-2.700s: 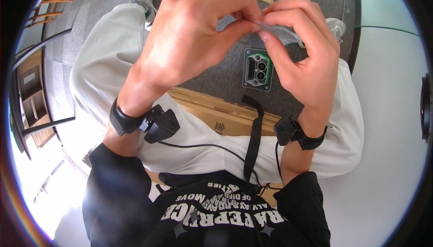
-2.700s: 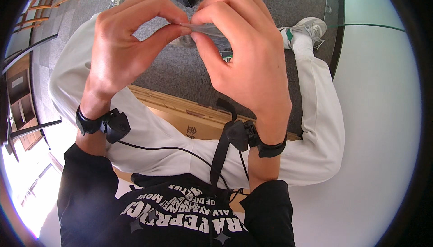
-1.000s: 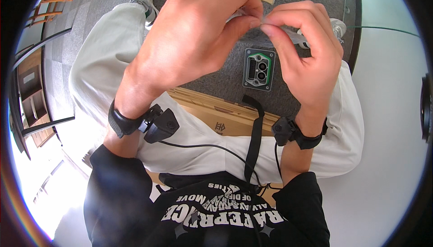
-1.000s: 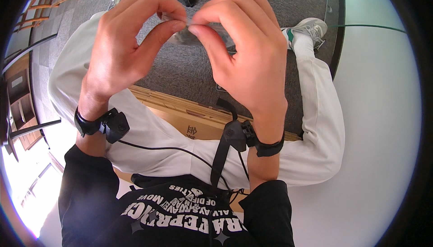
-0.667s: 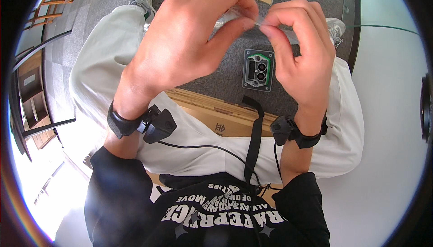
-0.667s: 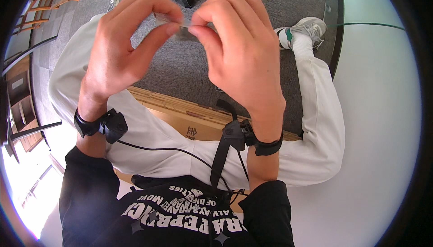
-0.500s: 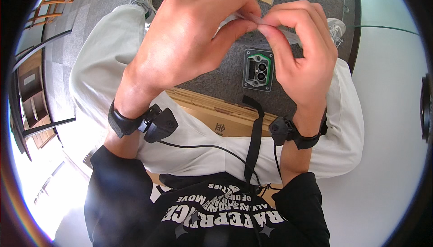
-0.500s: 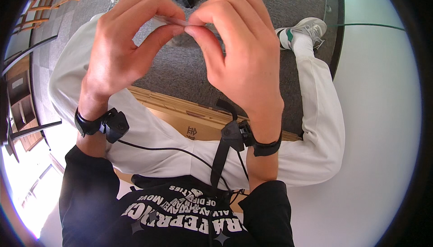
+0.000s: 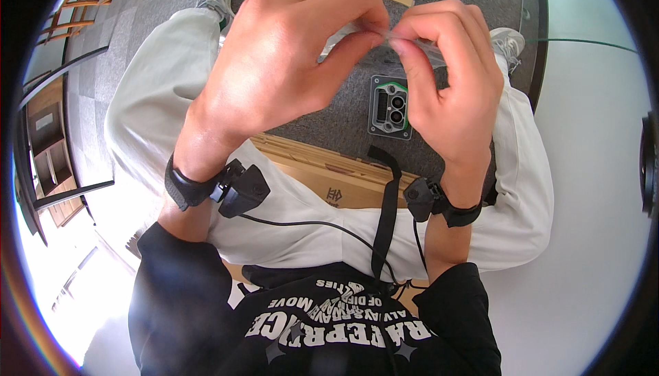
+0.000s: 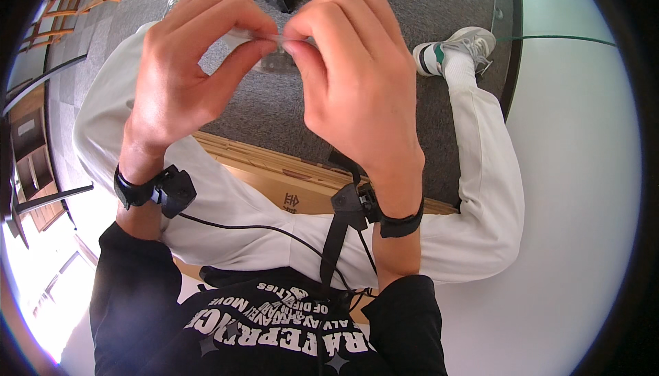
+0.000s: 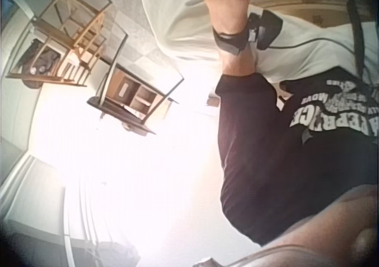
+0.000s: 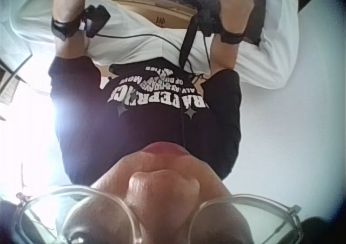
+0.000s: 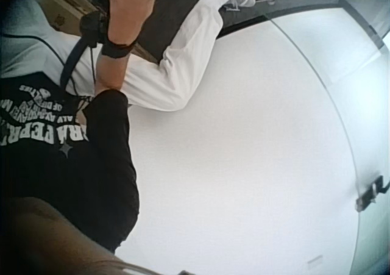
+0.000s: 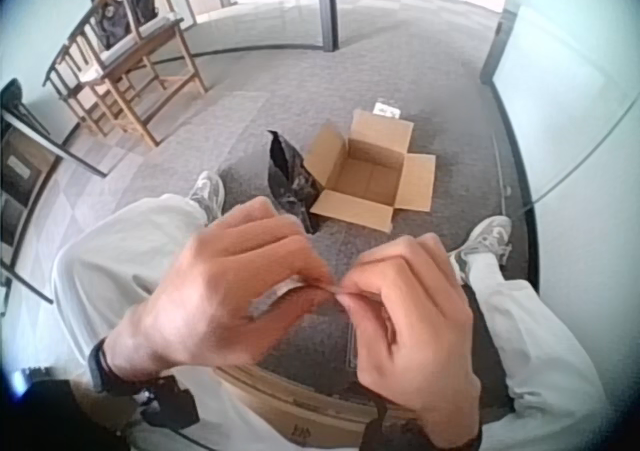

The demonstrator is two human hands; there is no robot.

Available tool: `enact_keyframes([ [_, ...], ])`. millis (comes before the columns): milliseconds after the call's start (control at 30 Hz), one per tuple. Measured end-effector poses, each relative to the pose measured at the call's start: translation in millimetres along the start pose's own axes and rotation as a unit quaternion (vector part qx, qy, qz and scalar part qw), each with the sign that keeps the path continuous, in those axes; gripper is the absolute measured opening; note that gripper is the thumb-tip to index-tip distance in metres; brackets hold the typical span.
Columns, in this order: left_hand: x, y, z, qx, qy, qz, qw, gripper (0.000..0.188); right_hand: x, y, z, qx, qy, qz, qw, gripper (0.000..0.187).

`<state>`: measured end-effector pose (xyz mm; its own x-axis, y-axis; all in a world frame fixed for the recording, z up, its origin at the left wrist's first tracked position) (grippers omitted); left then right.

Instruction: The person sits on the floor and opens a small plastic bag to remove screws. They then use a screwdriver to fasten screws into a wall electrical box, securing internal components.

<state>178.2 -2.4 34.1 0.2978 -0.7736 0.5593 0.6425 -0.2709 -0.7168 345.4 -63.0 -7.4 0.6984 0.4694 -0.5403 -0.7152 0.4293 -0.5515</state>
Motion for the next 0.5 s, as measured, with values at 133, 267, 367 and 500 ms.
enact_keyframes([
  [133, -1.3, -4.7, -0.6, 0.007, 0.004, 0.022, 1.0, 0.018, 1.1, -6.4, 1.7, -0.003, 0.016, 0.028, 0.999, 0.021],
  [267, -0.4, -4.8, -2.8, -0.007, -0.013, 0.022, 1.0, 0.019, 5.3, -8.9, 1.2, -0.021, 0.009, 0.004, 1.0, 0.021],
  [367, 0.8, 0.4, -2.8, 0.006, 0.004, 0.001, 1.0, 0.019, 3.8, -5.0, -1.5, -0.025, 0.0, -0.013, 1.0, 0.02],
  [500, -0.7, 1.2, -3.6, 0.0, 0.004, 0.009, 1.0, 0.018, -1.4, -1.5, -2.4, -0.023, 0.001, 0.004, 1.0, 0.02],
])
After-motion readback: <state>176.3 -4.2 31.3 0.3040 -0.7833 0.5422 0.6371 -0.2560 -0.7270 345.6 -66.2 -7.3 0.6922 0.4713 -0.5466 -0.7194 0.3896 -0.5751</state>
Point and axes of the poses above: each hand's wrist, its own z-axis towards the middle knuckle, its own y-axis out of the palm, x = y × z, the point moved 2 cm from there along z, towards the middle knuckle, and after that the axes turned 4 degrees about -z, right-handed, at the moved point
